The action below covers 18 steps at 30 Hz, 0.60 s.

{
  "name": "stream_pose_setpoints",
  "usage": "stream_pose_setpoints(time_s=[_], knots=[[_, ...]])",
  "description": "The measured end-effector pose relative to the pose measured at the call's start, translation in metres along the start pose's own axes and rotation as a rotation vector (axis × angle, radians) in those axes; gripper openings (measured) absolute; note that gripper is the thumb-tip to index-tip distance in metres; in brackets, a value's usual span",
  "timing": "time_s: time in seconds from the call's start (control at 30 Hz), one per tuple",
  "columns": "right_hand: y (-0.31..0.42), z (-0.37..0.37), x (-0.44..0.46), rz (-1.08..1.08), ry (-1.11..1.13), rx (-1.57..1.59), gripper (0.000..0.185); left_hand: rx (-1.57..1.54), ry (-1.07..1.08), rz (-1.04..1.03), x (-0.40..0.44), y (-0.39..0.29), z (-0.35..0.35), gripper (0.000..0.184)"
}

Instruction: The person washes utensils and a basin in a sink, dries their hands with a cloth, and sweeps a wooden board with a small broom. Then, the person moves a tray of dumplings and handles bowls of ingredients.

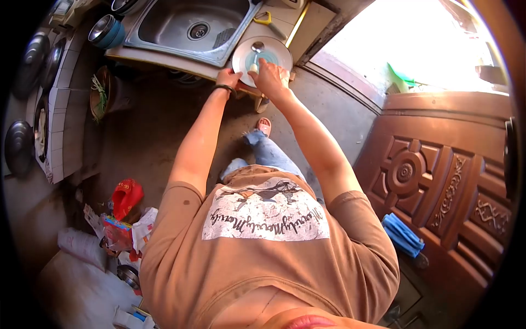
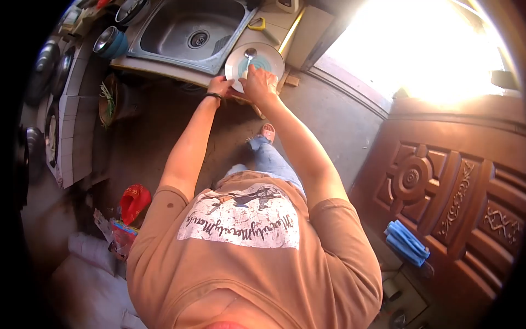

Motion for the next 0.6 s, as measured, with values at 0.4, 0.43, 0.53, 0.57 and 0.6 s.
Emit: stream_pose_setpoints(time_s=[0.4, 0.43, 0.53, 0.57, 0.6], knots=[[0.031, 0.012, 0.056, -0.009, 0.112, 0.110, 0.050, -0.248, 0.134, 0.001, 0.017, -0.031, 0.017, 0.016], [0.040, 0.021, 0.064, -0.003, 0.130, 0.101, 0.047, -0.262, 0.124, 0.007, 0.023, -0.040, 0.024, 0.012], [0.074, 0.047, 0.091, -0.014, 0.112, -0.005, 0.036, -0.343, 0.211, 0.025, 0.045, -0.080, 0.051, 0.011], [0.088, 0.053, 0.102, -0.009, 0.093, -0.053, 0.032, -0.332, 0.234, 0.066, 0.054, -0.090, 0.059, 0.011], [0.100, 0.059, 0.111, -0.012, 0.058, -0.100, 0.030, -0.365, 0.255, 0.103, 0.059, -0.099, 0.066, 0.011]])
Point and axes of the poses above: each hand's wrist, its own x-axis towards the middle knuckle, its own z-axis out of the back of the hand, y = z × x, the point moved 4 cm from there along x, towards the middle knuckle, and after that the axes turned 7 degrees about -z, right-handed, at the moved point
